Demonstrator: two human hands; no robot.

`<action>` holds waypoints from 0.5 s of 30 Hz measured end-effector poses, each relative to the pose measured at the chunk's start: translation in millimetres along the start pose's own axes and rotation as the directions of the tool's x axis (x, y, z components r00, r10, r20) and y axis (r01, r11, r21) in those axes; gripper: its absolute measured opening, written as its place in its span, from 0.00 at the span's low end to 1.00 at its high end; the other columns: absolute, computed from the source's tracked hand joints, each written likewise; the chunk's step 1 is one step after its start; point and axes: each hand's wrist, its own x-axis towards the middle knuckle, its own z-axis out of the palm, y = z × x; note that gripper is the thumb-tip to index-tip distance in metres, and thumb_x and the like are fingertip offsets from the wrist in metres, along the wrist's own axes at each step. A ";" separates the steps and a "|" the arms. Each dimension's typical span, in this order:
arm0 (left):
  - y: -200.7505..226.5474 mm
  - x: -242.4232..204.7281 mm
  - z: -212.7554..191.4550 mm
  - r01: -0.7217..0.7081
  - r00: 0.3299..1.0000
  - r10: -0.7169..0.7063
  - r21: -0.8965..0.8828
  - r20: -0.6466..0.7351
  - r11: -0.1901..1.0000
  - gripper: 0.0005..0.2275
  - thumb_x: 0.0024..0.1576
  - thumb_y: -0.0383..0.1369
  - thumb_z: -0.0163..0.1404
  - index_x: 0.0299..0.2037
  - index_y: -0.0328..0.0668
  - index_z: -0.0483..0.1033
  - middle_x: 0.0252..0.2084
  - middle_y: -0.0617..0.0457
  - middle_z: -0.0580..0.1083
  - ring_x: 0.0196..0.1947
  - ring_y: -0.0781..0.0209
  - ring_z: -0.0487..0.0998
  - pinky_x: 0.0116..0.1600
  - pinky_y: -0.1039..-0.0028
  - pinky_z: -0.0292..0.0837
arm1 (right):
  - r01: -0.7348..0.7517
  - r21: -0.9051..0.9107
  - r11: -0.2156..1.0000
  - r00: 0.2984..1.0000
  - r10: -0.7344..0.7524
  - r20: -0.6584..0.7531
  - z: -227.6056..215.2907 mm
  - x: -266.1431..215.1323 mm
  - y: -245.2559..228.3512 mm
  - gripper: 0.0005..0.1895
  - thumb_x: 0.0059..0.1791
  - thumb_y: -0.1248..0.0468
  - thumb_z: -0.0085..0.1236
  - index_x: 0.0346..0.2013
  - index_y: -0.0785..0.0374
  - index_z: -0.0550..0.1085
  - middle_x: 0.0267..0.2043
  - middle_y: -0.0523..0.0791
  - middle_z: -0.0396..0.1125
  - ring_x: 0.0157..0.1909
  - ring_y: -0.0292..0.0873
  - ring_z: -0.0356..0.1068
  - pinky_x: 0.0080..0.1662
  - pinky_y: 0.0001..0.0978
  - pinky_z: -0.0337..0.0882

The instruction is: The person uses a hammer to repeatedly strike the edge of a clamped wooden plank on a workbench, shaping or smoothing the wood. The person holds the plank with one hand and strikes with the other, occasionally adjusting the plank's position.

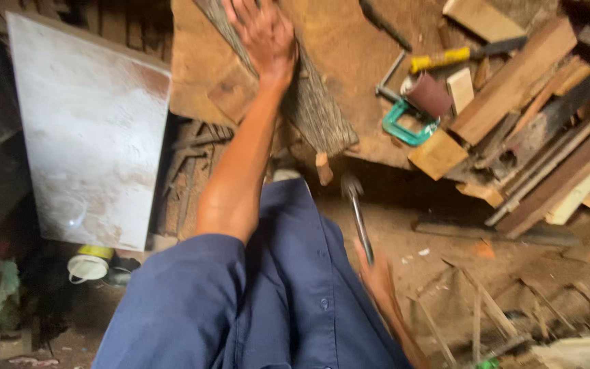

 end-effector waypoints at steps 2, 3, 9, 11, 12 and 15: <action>-3.1 3.9 9.5 -0.073 0.934 0.017 -0.144 -0.357 0.987 0.24 0.58 0.23 0.45 0.68 0.36 0.62 0.71 0.38 0.60 0.75 0.41 0.54 0.84 0.49 0.41 | 0.046 -0.199 0.979 0.998 -0.055 -0.041 13.3 -1.6 66.1 0.38 0.50 0.34 0.48 0.31 0.70 0.79 0.26 0.61 0.70 0.32 0.56 0.75 0.36 0.52 0.70; -4.2 1.7 14.8 -0.062 0.945 0.012 -0.143 -0.327 0.988 0.24 0.58 0.23 0.44 0.68 0.36 0.62 0.71 0.39 0.61 0.75 0.43 0.55 0.84 0.50 0.41 | -0.035 -0.193 0.981 0.999 0.027 -0.043 19.0 -6.9 94.1 0.38 0.50 0.34 0.48 0.32 0.70 0.80 0.27 0.62 0.72 0.34 0.60 0.75 0.39 0.53 0.70; -9.3 -0.2 23.7 -0.075 0.943 0.037 -0.101 -0.332 0.992 0.25 0.57 0.24 0.45 0.68 0.35 0.61 0.71 0.36 0.60 0.75 0.40 0.53 0.83 0.50 0.40 | 0.064 0.079 0.995 0.984 -0.049 -0.174 43.5 -9.9 79.9 0.32 0.54 0.39 0.49 0.33 0.68 0.78 0.25 0.60 0.68 0.32 0.54 0.70 0.37 0.50 0.68; -9.3 -1.2 18.9 -0.080 0.948 0.043 -0.105 -0.317 0.991 0.24 0.58 0.24 0.46 0.67 0.33 0.62 0.71 0.36 0.60 0.75 0.40 0.54 0.83 0.50 0.41 | 0.141 0.185 0.973 0.972 -0.101 -0.210 34.7 -21.5 29.3 0.29 0.54 0.43 0.50 0.32 0.69 0.76 0.22 0.57 0.66 0.28 0.48 0.69 0.34 0.46 0.68; -8.9 -3.5 16.2 -0.084 0.944 0.040 -0.121 -0.328 0.989 0.24 0.59 0.25 0.46 0.67 0.32 0.63 0.71 0.37 0.60 0.75 0.41 0.54 0.83 0.50 0.41 | 0.238 0.195 0.951 0.945 -0.181 -0.272 25.5 -31.8 4.4 0.27 0.54 0.45 0.51 0.31 0.68 0.76 0.21 0.55 0.65 0.26 0.47 0.67 0.34 0.45 0.67; -14.1 2.3 21.2 -0.039 0.979 0.025 -0.066 -0.203 0.997 0.16 0.59 0.27 0.48 0.58 0.33 0.70 0.66 0.34 0.63 0.72 0.38 0.57 0.82 0.47 0.43 | 0.475 0.257 0.842 0.857 -0.376 -0.353 -6.8 -48.6 -60.3 0.22 0.53 0.49 0.54 0.32 0.68 0.75 0.19 0.52 0.62 0.24 0.45 0.63 0.30 0.42 0.65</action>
